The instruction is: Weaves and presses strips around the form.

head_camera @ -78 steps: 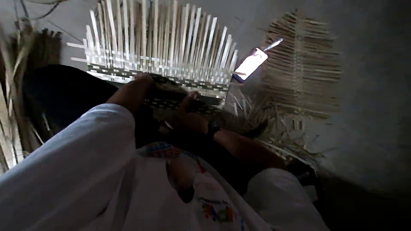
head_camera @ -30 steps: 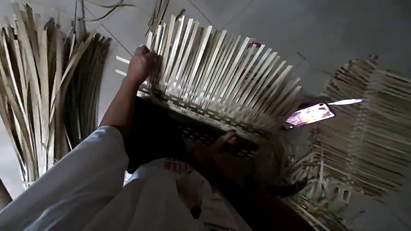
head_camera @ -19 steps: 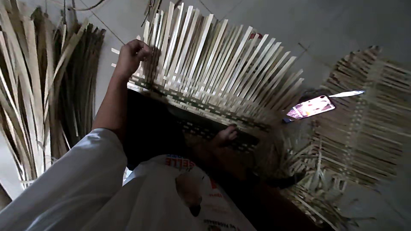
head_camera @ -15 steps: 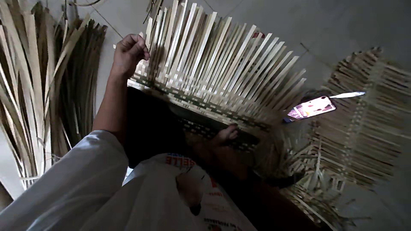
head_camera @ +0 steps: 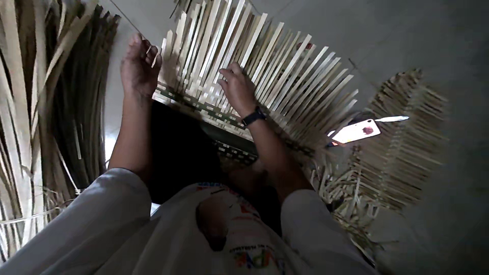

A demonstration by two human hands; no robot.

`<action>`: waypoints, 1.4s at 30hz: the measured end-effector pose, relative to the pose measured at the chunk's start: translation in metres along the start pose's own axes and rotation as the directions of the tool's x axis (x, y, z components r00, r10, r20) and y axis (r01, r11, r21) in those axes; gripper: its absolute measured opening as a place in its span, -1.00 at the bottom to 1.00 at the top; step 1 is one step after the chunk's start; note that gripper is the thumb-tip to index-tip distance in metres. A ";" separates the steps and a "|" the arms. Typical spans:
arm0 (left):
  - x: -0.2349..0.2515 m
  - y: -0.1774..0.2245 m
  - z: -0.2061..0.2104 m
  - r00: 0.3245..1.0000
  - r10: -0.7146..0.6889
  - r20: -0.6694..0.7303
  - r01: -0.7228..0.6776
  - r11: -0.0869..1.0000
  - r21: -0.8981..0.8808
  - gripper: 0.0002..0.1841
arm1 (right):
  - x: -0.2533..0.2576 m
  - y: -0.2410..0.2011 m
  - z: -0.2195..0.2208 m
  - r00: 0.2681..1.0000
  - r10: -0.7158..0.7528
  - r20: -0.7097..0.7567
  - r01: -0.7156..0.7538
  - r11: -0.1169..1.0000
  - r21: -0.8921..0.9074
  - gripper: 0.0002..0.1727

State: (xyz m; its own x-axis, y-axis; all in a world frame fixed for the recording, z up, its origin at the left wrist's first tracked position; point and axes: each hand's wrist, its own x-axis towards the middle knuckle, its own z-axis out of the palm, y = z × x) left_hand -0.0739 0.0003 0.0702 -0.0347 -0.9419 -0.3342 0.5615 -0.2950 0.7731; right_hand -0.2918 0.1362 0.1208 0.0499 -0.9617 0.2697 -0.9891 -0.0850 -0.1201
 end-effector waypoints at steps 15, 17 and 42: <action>-0.005 -0.008 0.010 0.997 -0.049 0.054 0.046 0.997 0.054 -0.92 | 0.008 0.017 0.063 0.922 0.303 0.242 -0.387 0.722 0.574 -0.78; -0.011 -0.010 0.014 0.994 -0.027 0.102 0.009 0.984 0.177 -0.91 | 0.014 0.012 0.069 0.919 0.312 0.239 -0.393 0.692 0.605 -0.77; -0.119 -0.102 0.077 0.656 -0.302 0.691 -0.052 0.896 0.441 -0.77 | -0.096 0.030 -0.008 0.871 0.380 0.312 -0.272 -0.155 0.950 -0.88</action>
State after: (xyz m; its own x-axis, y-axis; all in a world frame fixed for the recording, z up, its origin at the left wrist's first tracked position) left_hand -0.1905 0.1298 0.0729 -0.7640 -0.6403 -0.0801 0.1404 -0.2861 0.9479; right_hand -0.3273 0.2277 0.0995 -0.2889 -0.9512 -0.1087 0.2714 0.0275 -0.9621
